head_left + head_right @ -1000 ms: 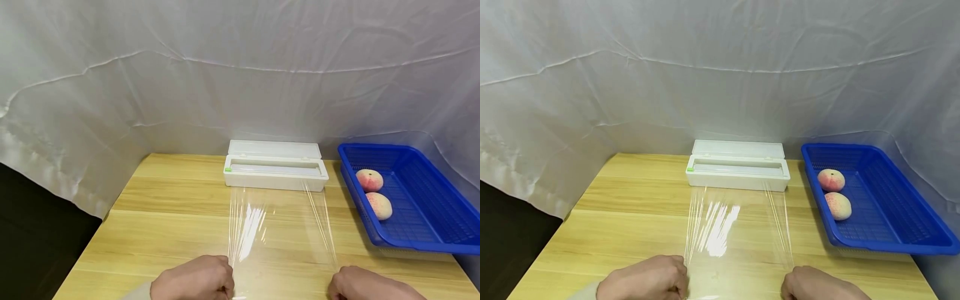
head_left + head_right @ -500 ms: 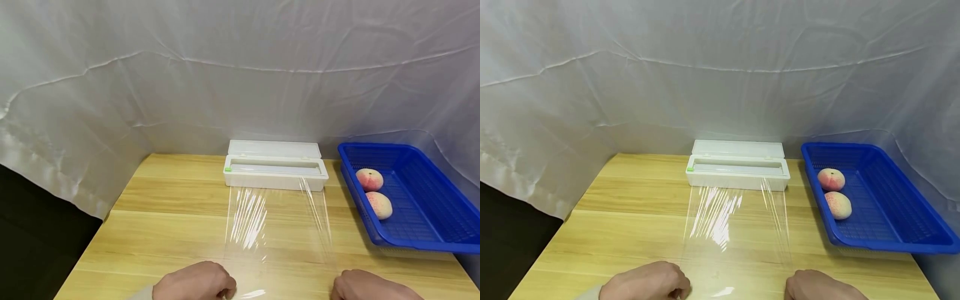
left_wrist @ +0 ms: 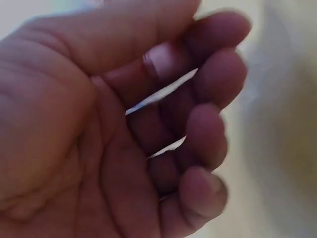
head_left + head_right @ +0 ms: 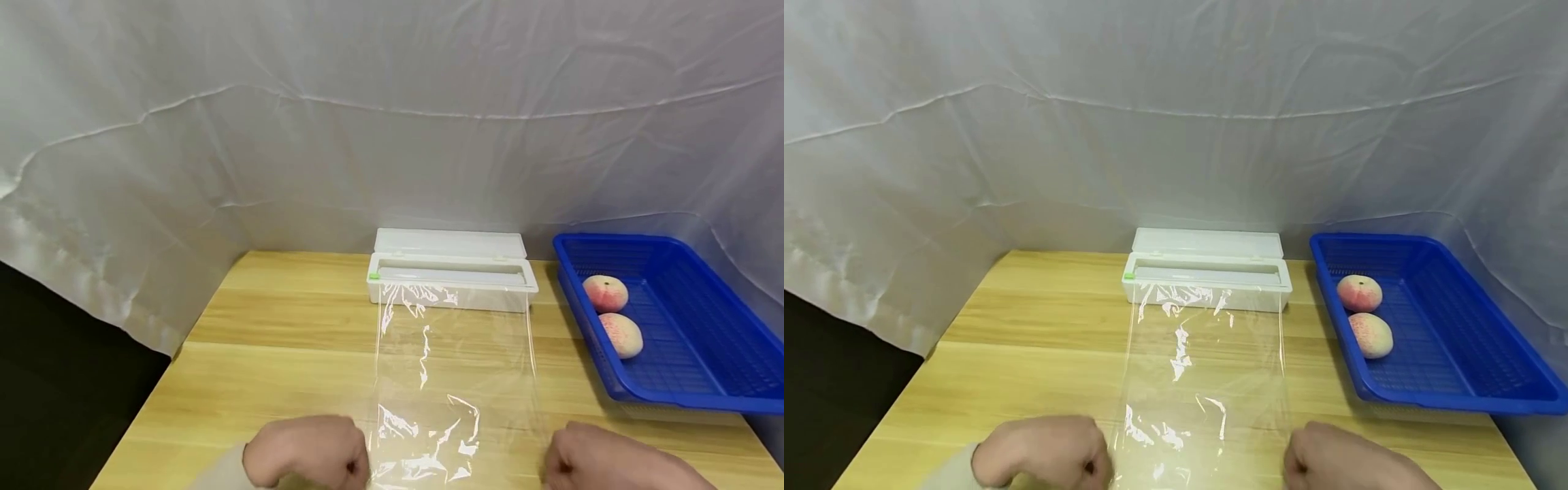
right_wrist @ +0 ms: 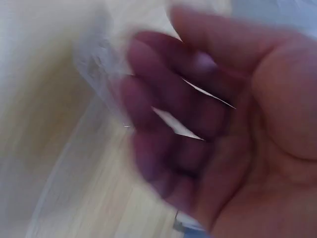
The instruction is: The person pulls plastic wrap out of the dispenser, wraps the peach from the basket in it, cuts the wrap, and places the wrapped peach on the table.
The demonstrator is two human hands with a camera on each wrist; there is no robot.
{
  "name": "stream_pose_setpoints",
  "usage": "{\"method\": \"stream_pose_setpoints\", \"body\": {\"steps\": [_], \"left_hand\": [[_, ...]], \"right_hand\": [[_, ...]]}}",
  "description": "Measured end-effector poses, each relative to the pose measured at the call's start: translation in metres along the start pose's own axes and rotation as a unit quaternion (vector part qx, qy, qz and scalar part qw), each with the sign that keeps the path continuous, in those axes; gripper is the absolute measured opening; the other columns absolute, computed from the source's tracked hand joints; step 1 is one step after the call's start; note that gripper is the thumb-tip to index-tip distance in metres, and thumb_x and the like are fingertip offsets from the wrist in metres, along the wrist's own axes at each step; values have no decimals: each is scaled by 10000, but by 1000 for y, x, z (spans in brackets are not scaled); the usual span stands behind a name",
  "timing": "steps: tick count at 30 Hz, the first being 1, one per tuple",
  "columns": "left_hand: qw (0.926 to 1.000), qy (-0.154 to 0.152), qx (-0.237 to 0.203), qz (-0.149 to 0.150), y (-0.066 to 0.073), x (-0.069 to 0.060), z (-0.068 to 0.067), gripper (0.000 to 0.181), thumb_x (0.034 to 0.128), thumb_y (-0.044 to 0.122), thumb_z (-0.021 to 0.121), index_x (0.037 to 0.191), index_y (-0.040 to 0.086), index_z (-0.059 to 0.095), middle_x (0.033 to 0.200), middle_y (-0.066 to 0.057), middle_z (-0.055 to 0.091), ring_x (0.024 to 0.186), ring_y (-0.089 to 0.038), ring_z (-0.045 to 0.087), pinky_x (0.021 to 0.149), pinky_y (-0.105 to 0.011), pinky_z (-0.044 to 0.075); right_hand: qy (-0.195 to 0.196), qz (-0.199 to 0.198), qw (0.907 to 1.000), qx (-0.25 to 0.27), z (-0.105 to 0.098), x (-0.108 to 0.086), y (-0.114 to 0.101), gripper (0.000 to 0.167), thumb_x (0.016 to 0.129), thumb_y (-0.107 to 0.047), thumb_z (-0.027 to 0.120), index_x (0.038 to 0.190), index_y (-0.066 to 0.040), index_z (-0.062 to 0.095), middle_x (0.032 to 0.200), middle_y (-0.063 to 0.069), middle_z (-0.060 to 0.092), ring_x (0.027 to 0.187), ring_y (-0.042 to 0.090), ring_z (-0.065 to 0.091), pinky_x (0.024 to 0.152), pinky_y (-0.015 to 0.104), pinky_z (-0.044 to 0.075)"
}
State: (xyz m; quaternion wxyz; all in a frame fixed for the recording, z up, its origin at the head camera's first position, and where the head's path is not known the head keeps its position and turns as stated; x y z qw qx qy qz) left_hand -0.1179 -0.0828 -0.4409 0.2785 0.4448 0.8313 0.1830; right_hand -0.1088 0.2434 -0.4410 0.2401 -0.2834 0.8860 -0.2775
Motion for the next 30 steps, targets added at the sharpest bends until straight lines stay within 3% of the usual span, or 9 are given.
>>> {"method": "stream_pose_setpoints", "body": {"steps": [2,4,7,9,12,17,24,30], "left_hand": [[9986,503,58,-168,-6,8,-18,259,922,153,755,675,222,726,634,252,532,572,99,383,570,-110,404],[9906,1264,377,-357,-15,17,-36,183,924,192,788,752,244,759,710,241,604,637,76,472,643,-154,470],[9675,2265,903,-675,-29,33,-53,40,911,181,816,898,198,782,822,141,678,759,-20,572,727,-229,521],[9532,2639,1196,-863,-37,41,-56,145,902,213,833,1025,156,782,901,74,698,823,-80,598,753,-268,540],[9475,2719,1242,-1140,-47,50,-55,448,863,322,877,1235,114,739,1019,4,693,908,-137,597,793,-303,551],[9547,2485,932,-1345,-58,54,-47,737,767,441,909,1398,142,673,1028,5,649,889,-135,516,725,-282,493],[9579,2307,905,-1452,-69,58,-38,801,774,511,887,1445,146,645,1054,-8,635,912,-145,518,746,-286,481],[9586,2268,717,-1567,-73,60,-37,819,774,515,889,1459,148,631,1112,-38,644,934,-161,536,775,-314,499]], "right_hand": [[720,-16,9967,-371,-13,14,0,293,946,-237,757,684,-318,654,638,-277,433,570,-83,403,490,201,344],[1554,168,9831,-956,-26,26,3,256,960,-246,764,734,-326,673,662,-270,471,610,-70,430,554,208,389],[2392,715,9546,-1628,-38,37,11,177,946,-238,780,806,-313,702,681,-242,524,634,-29,466,589,248,427],[2655,959,9425,-1791,-42,43,17,53,931,-230,789,909,-262,752,719,-217,586,664,4,515,615,291,467],[2764,1114,9372,-1810,-43,50,24,99,937,-238,782,1018,-182,778,756,-171,648,700,51,584,647,353,515],[2676,1168,9395,-1794,-42,59,33,163,936,-283,795,1050,-166,796,851,-104,717,781,108,656,694,414,553],[2458,1203,9433,-1876,-37,67,41,157,918,-297,807,1015,-175,793,806,-101,629,765,105,596,690,399,527],[2461,1326,9414,-1885,-36,69,45,225,889,-293,823,1056,-144,796,789,-92,593,721,107,553,671,412,520]]}}
Point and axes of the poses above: each hand's wrist, its own x-axis towards the middle knuckle, its own z-axis out of the palm, y = z × x, the point moved 7 cm from there along x, towards the middle knuckle
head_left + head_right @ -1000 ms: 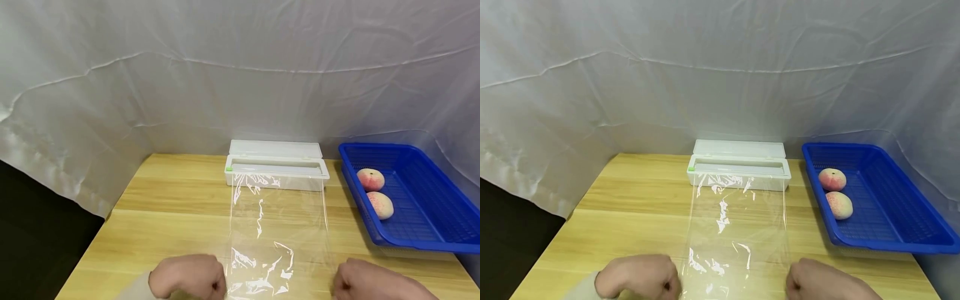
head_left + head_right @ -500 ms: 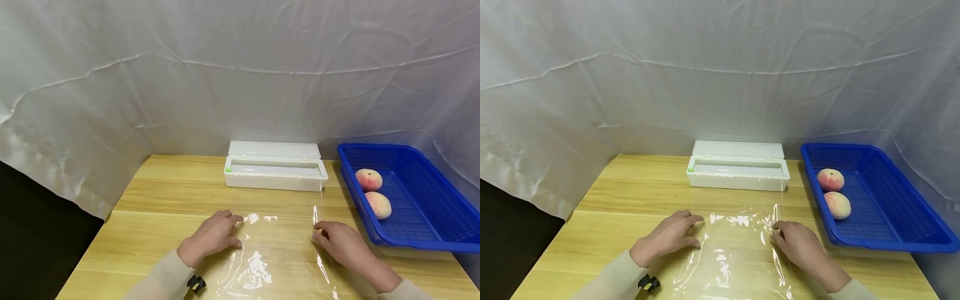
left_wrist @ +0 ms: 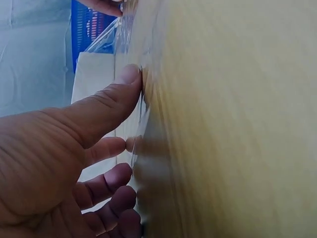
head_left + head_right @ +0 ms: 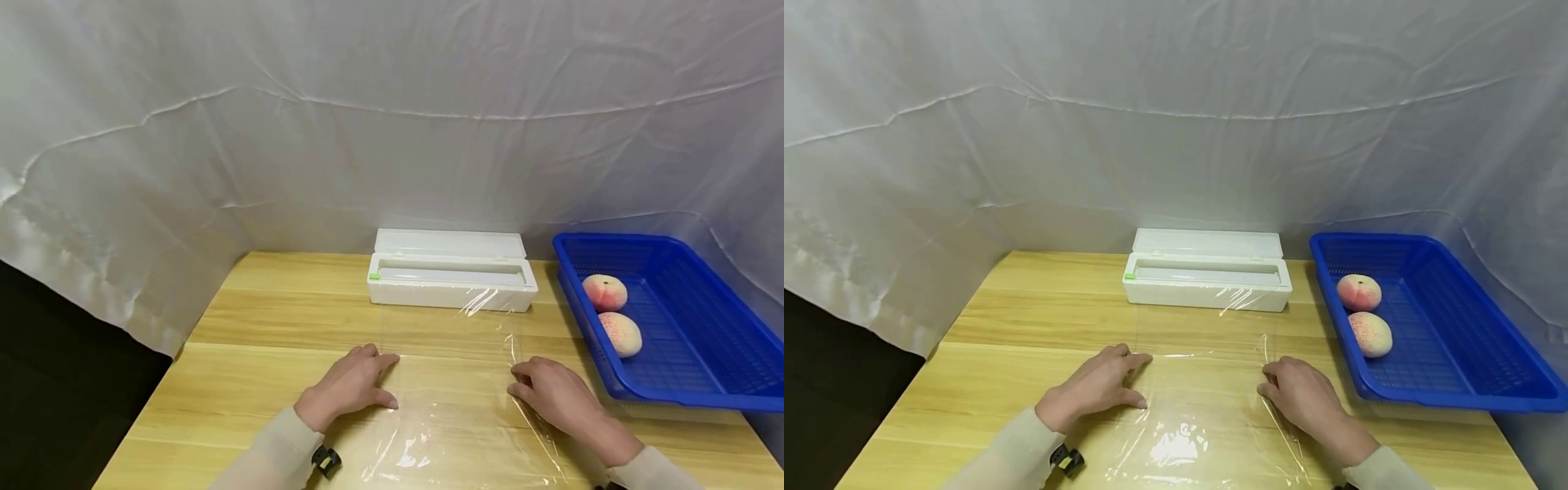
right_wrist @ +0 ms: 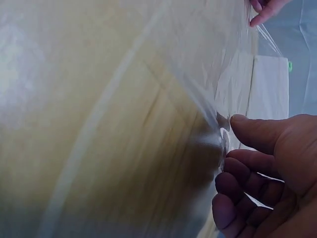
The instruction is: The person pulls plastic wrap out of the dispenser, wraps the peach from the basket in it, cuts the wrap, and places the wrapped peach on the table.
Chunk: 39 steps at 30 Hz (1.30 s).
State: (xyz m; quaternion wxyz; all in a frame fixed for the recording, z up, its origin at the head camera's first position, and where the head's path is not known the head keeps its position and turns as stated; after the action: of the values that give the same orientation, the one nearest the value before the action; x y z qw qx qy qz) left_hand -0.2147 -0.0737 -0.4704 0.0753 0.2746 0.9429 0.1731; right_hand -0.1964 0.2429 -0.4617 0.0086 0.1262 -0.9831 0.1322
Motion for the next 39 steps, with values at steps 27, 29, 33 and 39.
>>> {"method": "stream_pose_setpoints", "body": {"steps": [27,29,33,39], "left_hand": [[9975,193,-651,216,-4,-2,-3,696,814,470,882,1393,138,684,1093,0,595,937,-121,492,801,-275,470],[9982,150,-533,231,-3,-3,-2,724,800,485,891,1396,131,681,1114,-2,591,977,-130,495,836,-290,482],[9989,133,-393,220,-2,-6,0,782,778,497,908,1417,124,656,1142,-21,569,1030,-154,493,902,-329,501],[9989,232,-357,179,-4,-11,-1,778,780,476,918,1417,119,648,1164,-44,558,1044,-173,491,901,-345,500]], "right_hand": [[937,-56,9951,294,-78,3,-10,104,942,-220,777,988,-132,810,904,-12,766,806,197,712,735,487,585],[1131,-80,9932,256,-101,7,-7,72,956,-197,754,934,-147,801,862,-12,760,744,187,682,688,474,568],[1128,164,9935,-24,-140,18,12,145,994,-209,693,895,-142,774,732,-36,691,621,162,563,578,404,466],[55,758,9960,-474,-166,33,63,316,1044,-258,630,1181,7,732,885,178,724,659,265,587,571,421,460]]}}
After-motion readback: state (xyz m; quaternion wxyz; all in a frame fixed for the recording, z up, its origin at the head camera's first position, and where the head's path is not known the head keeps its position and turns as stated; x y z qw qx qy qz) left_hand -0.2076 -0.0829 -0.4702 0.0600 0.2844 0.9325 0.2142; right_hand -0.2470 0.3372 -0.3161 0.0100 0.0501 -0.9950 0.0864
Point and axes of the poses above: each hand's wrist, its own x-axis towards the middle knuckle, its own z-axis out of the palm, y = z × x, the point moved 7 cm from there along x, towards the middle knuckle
